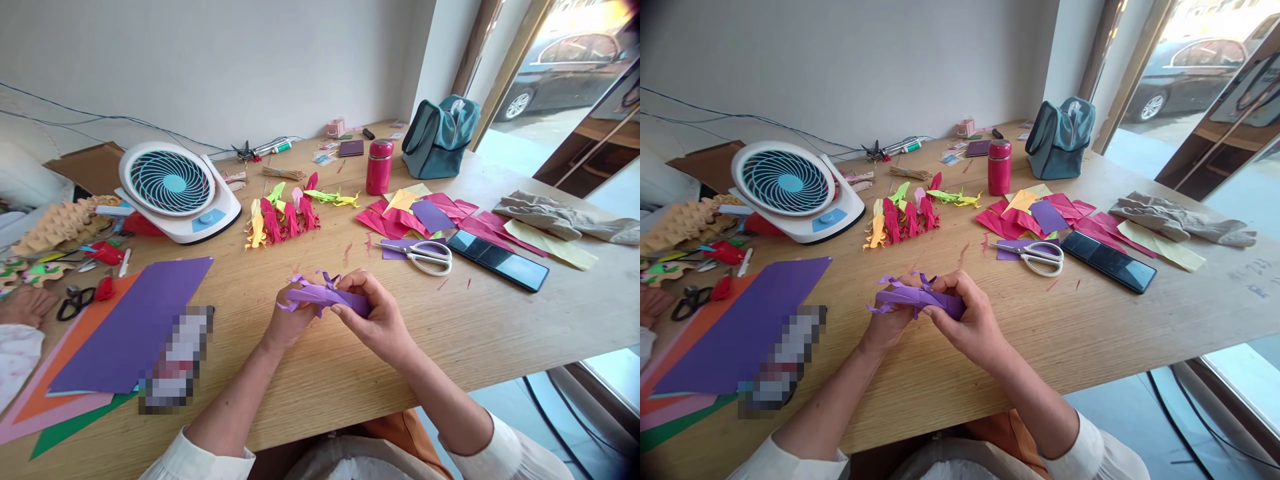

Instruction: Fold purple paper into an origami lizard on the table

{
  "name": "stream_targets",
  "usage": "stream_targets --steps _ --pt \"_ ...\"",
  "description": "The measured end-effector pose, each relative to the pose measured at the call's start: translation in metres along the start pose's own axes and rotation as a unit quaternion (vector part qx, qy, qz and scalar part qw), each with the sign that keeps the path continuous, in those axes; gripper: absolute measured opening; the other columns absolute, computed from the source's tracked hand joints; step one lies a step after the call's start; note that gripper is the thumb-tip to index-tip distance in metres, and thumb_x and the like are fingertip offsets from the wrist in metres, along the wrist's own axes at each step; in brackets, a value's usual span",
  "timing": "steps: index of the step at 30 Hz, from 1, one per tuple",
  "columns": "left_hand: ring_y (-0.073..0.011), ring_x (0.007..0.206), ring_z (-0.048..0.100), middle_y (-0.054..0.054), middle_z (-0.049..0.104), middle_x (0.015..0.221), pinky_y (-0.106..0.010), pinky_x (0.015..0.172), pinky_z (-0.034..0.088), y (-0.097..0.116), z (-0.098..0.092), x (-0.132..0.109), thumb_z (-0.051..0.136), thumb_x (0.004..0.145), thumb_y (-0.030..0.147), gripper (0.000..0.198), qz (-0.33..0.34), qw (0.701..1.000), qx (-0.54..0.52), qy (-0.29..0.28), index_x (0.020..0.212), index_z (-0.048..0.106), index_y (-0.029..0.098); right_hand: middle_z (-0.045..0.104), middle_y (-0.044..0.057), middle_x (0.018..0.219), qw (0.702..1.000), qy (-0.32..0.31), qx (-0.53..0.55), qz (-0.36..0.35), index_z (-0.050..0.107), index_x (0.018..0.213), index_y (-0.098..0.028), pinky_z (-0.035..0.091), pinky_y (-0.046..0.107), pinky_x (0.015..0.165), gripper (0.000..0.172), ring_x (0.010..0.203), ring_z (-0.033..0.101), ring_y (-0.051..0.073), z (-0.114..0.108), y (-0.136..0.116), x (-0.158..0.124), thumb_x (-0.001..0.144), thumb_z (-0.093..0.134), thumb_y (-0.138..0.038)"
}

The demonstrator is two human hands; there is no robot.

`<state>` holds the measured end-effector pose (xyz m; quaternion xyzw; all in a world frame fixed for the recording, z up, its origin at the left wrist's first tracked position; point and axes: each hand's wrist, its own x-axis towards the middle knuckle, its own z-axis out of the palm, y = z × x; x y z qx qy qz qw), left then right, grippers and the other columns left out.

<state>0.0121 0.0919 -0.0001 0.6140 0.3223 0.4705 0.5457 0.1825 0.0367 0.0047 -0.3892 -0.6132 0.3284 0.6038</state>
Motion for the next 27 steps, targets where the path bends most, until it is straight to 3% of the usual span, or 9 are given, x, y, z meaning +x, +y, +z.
stream_targets --steps 9,14,19,27 --pt "-0.0138 0.063 0.052 0.000 0.060 0.068 -0.027 0.059 0.042 0.0044 0.0043 -0.0020 0.087 0.067 0.047 0.036 -0.055 0.997 -0.025 -0.046 0.070 0.065 0.019 0.058 0.004 0.095 0.999 -0.025 -0.039 -0.026 0.056 0.101 -0.023 0.048 0.033 0.076 0.018 0.086 0.058 0.019 -0.0006 -0.0009 -0.0008 0.091 0.066 -0.034" --pt "-0.0152 0.071 0.059 -0.001 0.065 0.073 -0.028 0.068 0.048 0.0013 0.0030 -0.0013 0.090 0.064 0.044 0.034 -0.069 0.994 -0.075 -0.029 0.072 0.069 0.018 0.055 0.004 0.096 0.995 -0.043 -0.076 -0.053 0.052 0.104 -0.022 0.048 0.034 0.078 0.021 0.087 0.056 0.019 -0.0031 -0.0048 -0.0008 0.089 0.066 -0.025" --pt "-0.0152 0.076 0.065 0.001 0.071 0.079 -0.029 0.076 0.053 0.0006 0.0061 -0.0002 0.092 0.062 0.038 0.034 -0.070 0.992 -0.108 -0.009 0.081 0.071 0.020 0.060 0.006 0.098 0.983 -0.008 -0.135 -0.125 0.056 0.106 -0.023 0.049 0.034 0.078 0.021 0.090 0.059 0.020 -0.0027 -0.0031 0.0018 0.088 0.067 -0.018" --pt "-0.0213 0.088 0.071 -0.002 0.075 0.084 -0.033 0.083 0.057 -0.0039 0.0060 0.0000 0.089 0.066 0.031 0.025 -0.047 0.994 -0.100 -0.019 0.082 0.074 0.020 0.061 0.005 0.094 0.986 0.006 -0.131 -0.099 0.058 0.106 -0.022 0.049 0.032 0.075 0.019 0.087 0.059 0.019 0.0013 -0.0010 0.0000 0.089 0.066 -0.018"
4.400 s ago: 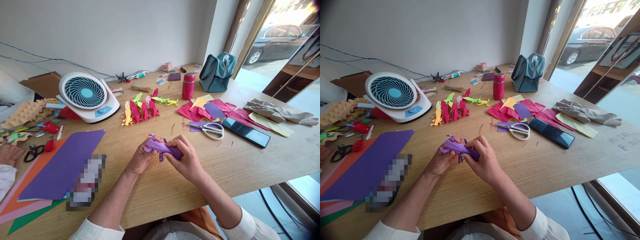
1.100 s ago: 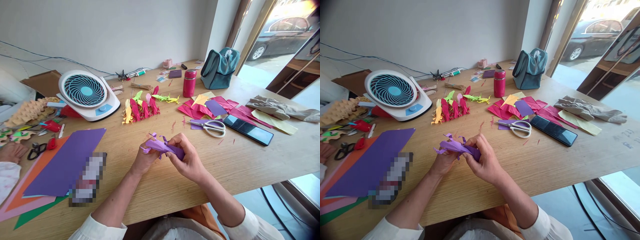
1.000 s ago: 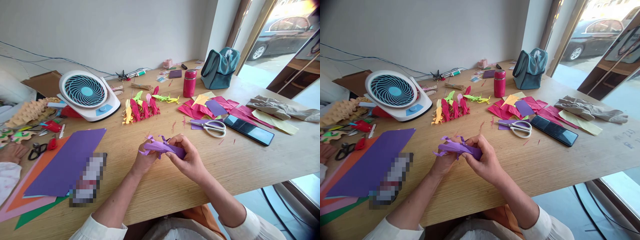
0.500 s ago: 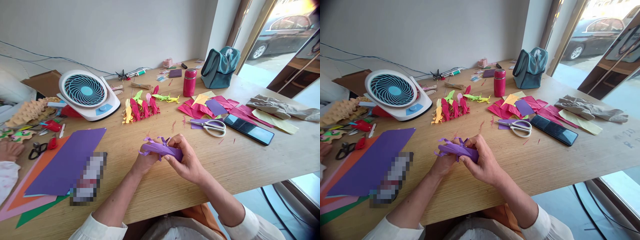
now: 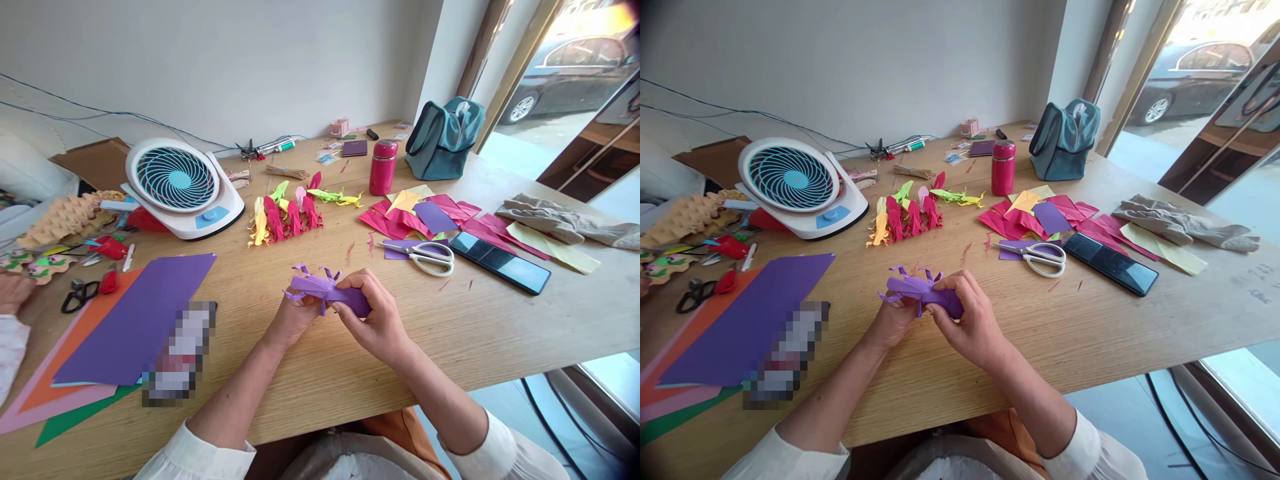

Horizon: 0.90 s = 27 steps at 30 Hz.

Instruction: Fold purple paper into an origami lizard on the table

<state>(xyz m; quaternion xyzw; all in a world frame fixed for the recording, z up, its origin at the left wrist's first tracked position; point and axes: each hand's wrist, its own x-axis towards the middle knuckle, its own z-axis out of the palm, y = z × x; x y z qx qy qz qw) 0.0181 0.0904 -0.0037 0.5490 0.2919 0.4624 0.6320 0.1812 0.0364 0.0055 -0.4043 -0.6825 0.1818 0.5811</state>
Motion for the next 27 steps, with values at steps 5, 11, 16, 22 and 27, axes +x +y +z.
stream_targets --steps 5,11,16,22,27 --pt "-0.0216 0.092 0.071 -0.004 0.076 0.090 -0.033 0.085 0.057 0.002 -0.003 0.000 0.086 0.071 0.034 0.022 0.024 0.998 0.057 -0.026 0.087 0.077 0.020 0.062 0.005 0.097 1.000 0.002 -0.016 -0.011 0.057 0.110 -0.022 0.049 0.032 0.075 0.023 0.088 0.060 0.019 0.000 0.001 -0.001 0.089 0.065 -0.015" --pt "-0.0183 0.086 0.070 -0.004 0.076 0.088 -0.029 0.080 0.057 0.004 -0.007 -0.001 0.077 0.081 0.031 0.011 0.062 0.983 0.170 -0.043 0.087 0.077 0.021 0.063 0.006 0.097 1.000 0.006 -0.022 -0.005 0.059 0.110 -0.023 0.050 0.032 0.073 0.024 0.085 0.062 0.019 0.001 0.001 0.000 0.088 0.064 -0.014" --pt "-0.0191 0.085 0.070 -0.005 0.076 0.088 -0.032 0.083 0.055 0.007 -0.006 0.000 0.071 0.082 0.025 0.009 0.110 0.954 0.279 -0.020 0.086 0.075 0.019 0.063 0.004 0.096 0.999 0.012 -0.034 0.024 0.060 0.109 -0.024 0.049 0.030 0.069 0.025 0.080 0.061 0.017 0.003 0.001 -0.001 0.087 0.064 -0.013" --pt "-0.0175 0.078 0.070 -0.004 0.076 0.083 -0.028 0.075 0.055 0.013 -0.004 0.000 0.064 0.082 0.016 0.010 0.134 0.932 0.335 -0.020 0.086 0.073 0.018 0.062 0.004 0.095 0.998 0.006 -0.040 0.045 0.061 0.109 -0.023 0.048 0.029 0.068 0.023 0.078 0.060 0.016 0.002 0.001 -0.001 0.087 0.063 -0.014" --pt "-0.0158 0.077 0.070 -0.002 0.074 0.081 -0.025 0.074 0.054 0.016 0.000 -0.001 0.063 0.082 0.014 0.010 0.153 0.923 0.352 -0.013 0.082 0.072 0.018 0.061 0.004 0.094 0.998 0.004 -0.036 0.048 0.063 0.107 -0.023 0.048 0.029 0.068 0.021 0.078 0.059 0.016 0.002 0.001 -0.001 0.088 0.063 -0.015"
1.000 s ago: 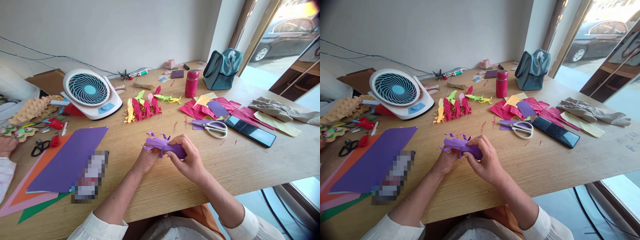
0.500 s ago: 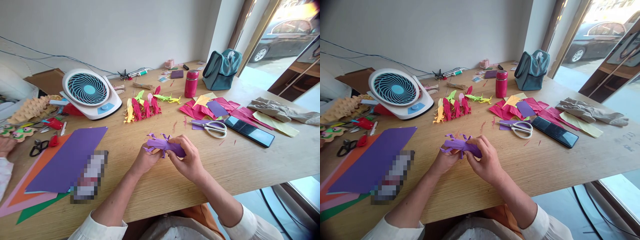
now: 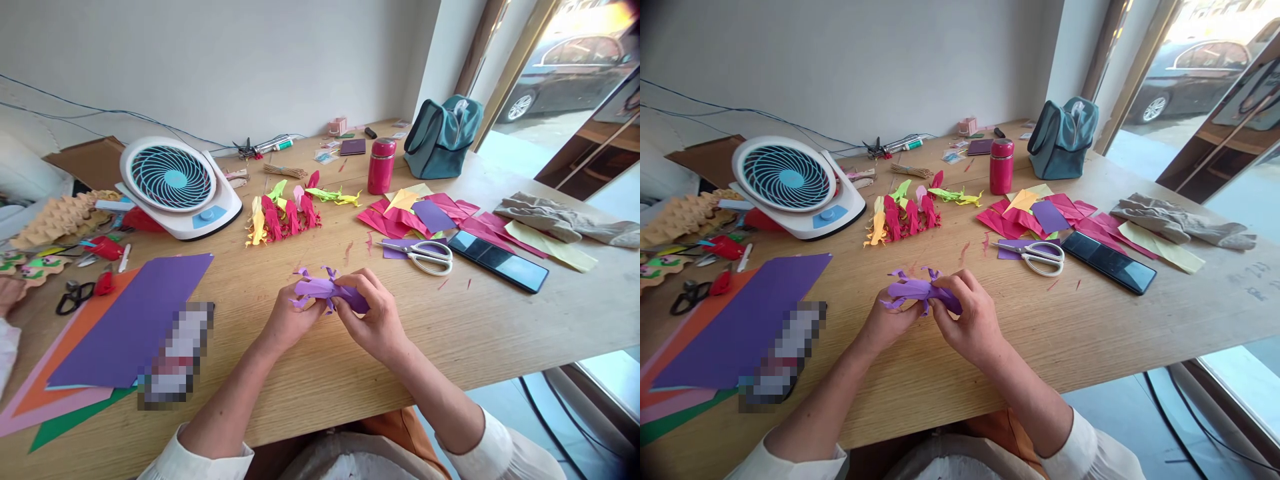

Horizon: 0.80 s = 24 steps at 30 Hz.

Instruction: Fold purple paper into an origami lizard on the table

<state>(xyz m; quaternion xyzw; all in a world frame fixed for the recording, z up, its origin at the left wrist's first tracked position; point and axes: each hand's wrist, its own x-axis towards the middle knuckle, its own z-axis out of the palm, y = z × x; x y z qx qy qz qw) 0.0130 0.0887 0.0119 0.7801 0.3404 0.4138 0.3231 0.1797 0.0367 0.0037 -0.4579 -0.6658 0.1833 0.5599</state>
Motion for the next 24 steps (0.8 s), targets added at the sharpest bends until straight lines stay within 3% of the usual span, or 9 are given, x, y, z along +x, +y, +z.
stream_targets --steps 9,20,24 --pt "-0.0134 0.066 0.061 0.000 0.066 0.070 -0.024 0.067 0.049 0.006 -0.002 0.002 0.060 0.083 0.017 0.012 -0.021 0.999 0.036 -0.013 0.072 0.064 0.018 0.061 0.005 0.095 0.999 0.003 0.007 -0.040 0.058 0.108 -0.022 0.050 0.032 0.073 0.022 0.086 0.060 0.019 -0.001 0.001 0.000 0.089 0.060 -0.012" --pt "-0.0133 0.070 0.057 0.001 0.062 0.073 -0.024 0.066 0.045 0.011 -0.011 0.003 0.061 0.085 0.016 0.015 -0.085 0.990 -0.019 -0.108 0.071 0.060 0.018 0.057 0.007 0.097 0.996 -0.042 -0.002 -0.079 0.057 0.106 -0.024 0.051 0.034 0.075 0.018 0.089 0.059 0.020 -0.003 0.003 0.001 0.092 0.056 -0.013" --pt "-0.0130 0.069 0.056 0.002 0.061 0.072 -0.024 0.066 0.044 0.014 -0.011 0.005 0.062 0.086 0.019 0.013 -0.091 0.988 -0.029 -0.124 0.074 0.062 0.018 0.054 0.007 0.099 0.996 -0.066 0.009 -0.054 0.051 0.111 -0.021 0.050 0.036 0.080 0.021 0.091 0.055 0.020 -0.004 0.002 0.001 0.093 0.051 -0.009"
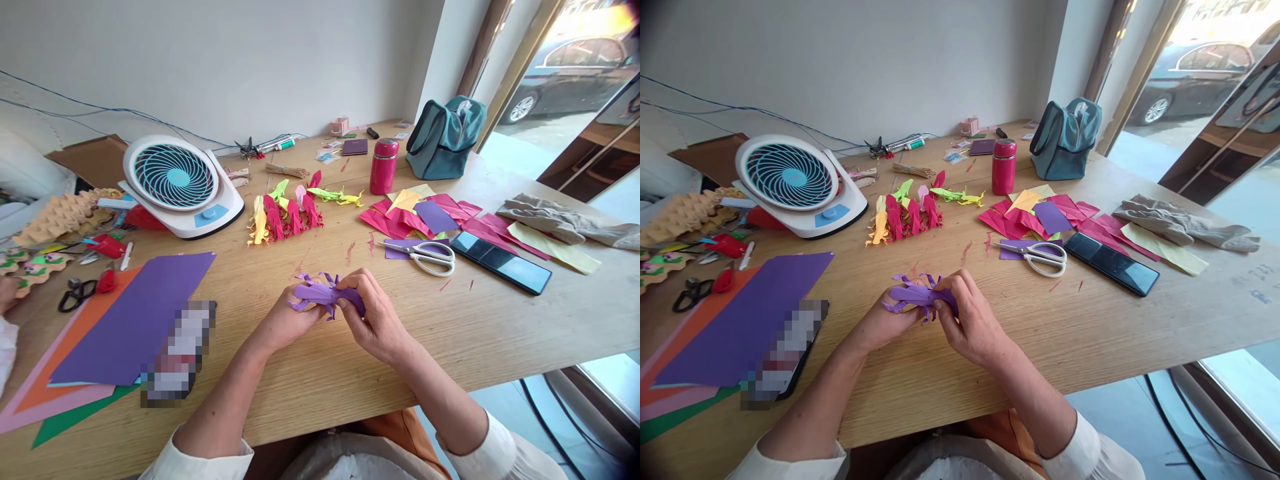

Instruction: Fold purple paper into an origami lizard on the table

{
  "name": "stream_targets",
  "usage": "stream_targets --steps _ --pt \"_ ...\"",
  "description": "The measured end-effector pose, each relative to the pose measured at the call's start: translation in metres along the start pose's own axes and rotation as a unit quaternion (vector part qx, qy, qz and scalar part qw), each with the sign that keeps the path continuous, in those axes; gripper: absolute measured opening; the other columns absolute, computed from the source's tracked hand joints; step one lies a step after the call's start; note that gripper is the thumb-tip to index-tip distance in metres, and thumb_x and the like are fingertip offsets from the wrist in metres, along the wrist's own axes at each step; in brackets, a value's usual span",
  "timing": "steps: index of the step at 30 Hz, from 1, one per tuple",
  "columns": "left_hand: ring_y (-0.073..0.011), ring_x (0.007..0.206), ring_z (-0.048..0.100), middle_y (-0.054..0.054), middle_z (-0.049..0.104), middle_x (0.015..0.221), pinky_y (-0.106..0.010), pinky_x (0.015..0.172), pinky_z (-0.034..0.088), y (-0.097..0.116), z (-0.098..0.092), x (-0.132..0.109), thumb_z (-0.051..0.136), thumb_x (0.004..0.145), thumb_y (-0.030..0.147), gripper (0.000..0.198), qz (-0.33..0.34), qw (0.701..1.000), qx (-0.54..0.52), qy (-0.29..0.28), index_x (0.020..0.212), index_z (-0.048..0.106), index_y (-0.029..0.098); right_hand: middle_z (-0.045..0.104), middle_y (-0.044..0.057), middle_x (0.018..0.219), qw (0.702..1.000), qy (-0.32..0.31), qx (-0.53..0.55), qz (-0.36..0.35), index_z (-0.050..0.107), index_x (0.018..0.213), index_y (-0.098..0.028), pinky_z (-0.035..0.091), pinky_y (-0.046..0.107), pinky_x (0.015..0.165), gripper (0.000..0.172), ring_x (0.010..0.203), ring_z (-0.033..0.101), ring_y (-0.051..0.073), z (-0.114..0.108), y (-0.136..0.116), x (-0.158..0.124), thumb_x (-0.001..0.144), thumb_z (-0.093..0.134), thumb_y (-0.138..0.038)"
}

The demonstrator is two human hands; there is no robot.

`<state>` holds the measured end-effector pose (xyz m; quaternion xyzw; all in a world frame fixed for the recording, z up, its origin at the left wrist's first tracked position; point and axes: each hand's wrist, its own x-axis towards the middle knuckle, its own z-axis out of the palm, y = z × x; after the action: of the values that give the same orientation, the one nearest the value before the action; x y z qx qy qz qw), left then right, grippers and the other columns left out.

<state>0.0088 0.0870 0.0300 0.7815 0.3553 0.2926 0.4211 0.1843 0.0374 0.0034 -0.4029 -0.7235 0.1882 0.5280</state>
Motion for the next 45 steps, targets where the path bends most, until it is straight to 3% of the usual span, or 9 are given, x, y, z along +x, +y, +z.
stream_targets --steps 8,14,18,23,28,30,33,38,45 --pt "-0.0109 0.062 0.049 0.005 0.054 0.064 -0.024 0.062 0.040 -0.004 0.003 -0.001 0.061 0.083 0.016 0.017 -0.022 0.999 0.020 0.018 0.067 0.056 0.018 0.053 0.007 0.099 1.000 -0.020 0.001 -0.004 0.050 0.111 -0.021 0.049 0.035 0.079 0.021 0.090 0.054 0.020 0.002 0.001 -0.002 0.094 0.047 -0.009" --pt "-0.0111 0.059 0.049 0.004 0.054 0.062 -0.024 0.057 0.039 -0.010 0.008 0.001 0.059 0.079 0.014 0.017 -0.014 0.997 0.013 0.075 0.064 0.055 0.018 0.057 0.007 0.099 1.000 0.001 -0.008 -0.004 0.052 0.113 -0.022 0.050 0.036 0.079 0.022 0.091 0.057 0.021 0.003 0.002 -0.001 0.092 0.054 -0.013" --pt "-0.0133 0.068 0.057 0.002 0.061 0.070 -0.026 0.066 0.047 -0.008 0.013 0.004 0.058 0.079 0.014 0.010 0.011 0.998 -0.042 0.054 0.071 0.059 0.019 0.061 0.005 0.095 1.000 0.015 -0.008 0.023 0.055 0.108 -0.023 0.050 0.032 0.076 0.018 0.087 0.060 0.019 0.003 0.003 -0.001 0.091 0.059 -0.017" --pt "-0.0153 0.078 0.063 0.000 0.066 0.081 -0.028 0.074 0.053 -0.004 0.010 0.004 0.063 0.081 0.019 0.002 -0.011 0.995 -0.101 0.020 0.080 0.060 0.019 0.066 0.004 0.095 0.997 0.014 0.025 0.069 0.058 0.106 -0.022 0.050 0.031 0.074 0.017 0.083 0.063 0.018 0.002 0.003 0.000 0.089 0.062 -0.020" --pt "-0.0161 0.089 0.067 -0.005 0.066 0.107 -0.025 0.074 0.055 -0.003 -0.022 -0.007 0.080 0.074 0.024 0.047 -0.069 0.990 -0.124 0.027 0.113 0.054 0.022 0.069 0.003 0.093 0.994 0.028 0.041 0.101 0.062 0.103 -0.022 0.050 0.030 0.073 0.017 0.080 0.064 0.017 -0.001 0.003 0.002 0.087 0.065 -0.019" --pt "-0.0158 0.090 0.068 -0.006 0.066 0.109 -0.024 0.074 0.056 0.000 -0.035 -0.012 0.079 0.078 0.025 0.052 -0.041 0.993 -0.108 0.019 0.120 0.050 0.024 0.070 0.003 0.093 0.993 0.026 0.042 0.104 0.062 0.103 -0.022 0.050 0.030 0.074 0.016 0.080 0.064 0.017 -0.001 0.003 0.002 0.087 0.065 -0.019" --pt "-0.0187 0.102 0.066 -0.009 0.057 0.126 -0.030 0.085 0.058 0.009 -0.043 -0.017 0.078 0.081 0.026 0.052 0.054 0.997 0.000 0.058 0.126 0.054 0.026 0.071 0.003 0.095 0.993 0.030 0.042 0.103 0.063 0.103 -0.022 0.051 0.031 0.075 0.017 0.082 0.065 0.018 -0.002 0.003 0.002 0.087 0.065 -0.019" --pt "-0.0221 0.120 0.060 -0.007 0.059 0.129 -0.038 0.102 0.053 0.017 -0.037 -0.016 0.064 0.091 0.017 0.029 0.170 0.957 0.220 0.082 0.118 0.067 0.027 0.070 0.005 0.096 0.995 0.016 0.056 0.087 0.063 0.106 -0.022 0.051 0.032 0.076 0.016 0.085 0.065 0.019 -0.004 0.001 0.003 0.090 0.063 -0.021" --pt "-0.0196 0.112 0.066 -0.007 0.070 0.116 -0.033 0.101 0.051 0.003 -0.036 -0.011 0.068 0.089 0.016 0.029 0.211 0.956 0.191 0.064 0.117 0.068 0.024 0.070 0.005 0.097 0.993 0.013 0.080 0.085 0.063 0.107 -0.021 0.051 0.031 0.075 0.016 0.085 0.065 0.018 -0.004 0.001 0.003 0.090 0.064 -0.021"
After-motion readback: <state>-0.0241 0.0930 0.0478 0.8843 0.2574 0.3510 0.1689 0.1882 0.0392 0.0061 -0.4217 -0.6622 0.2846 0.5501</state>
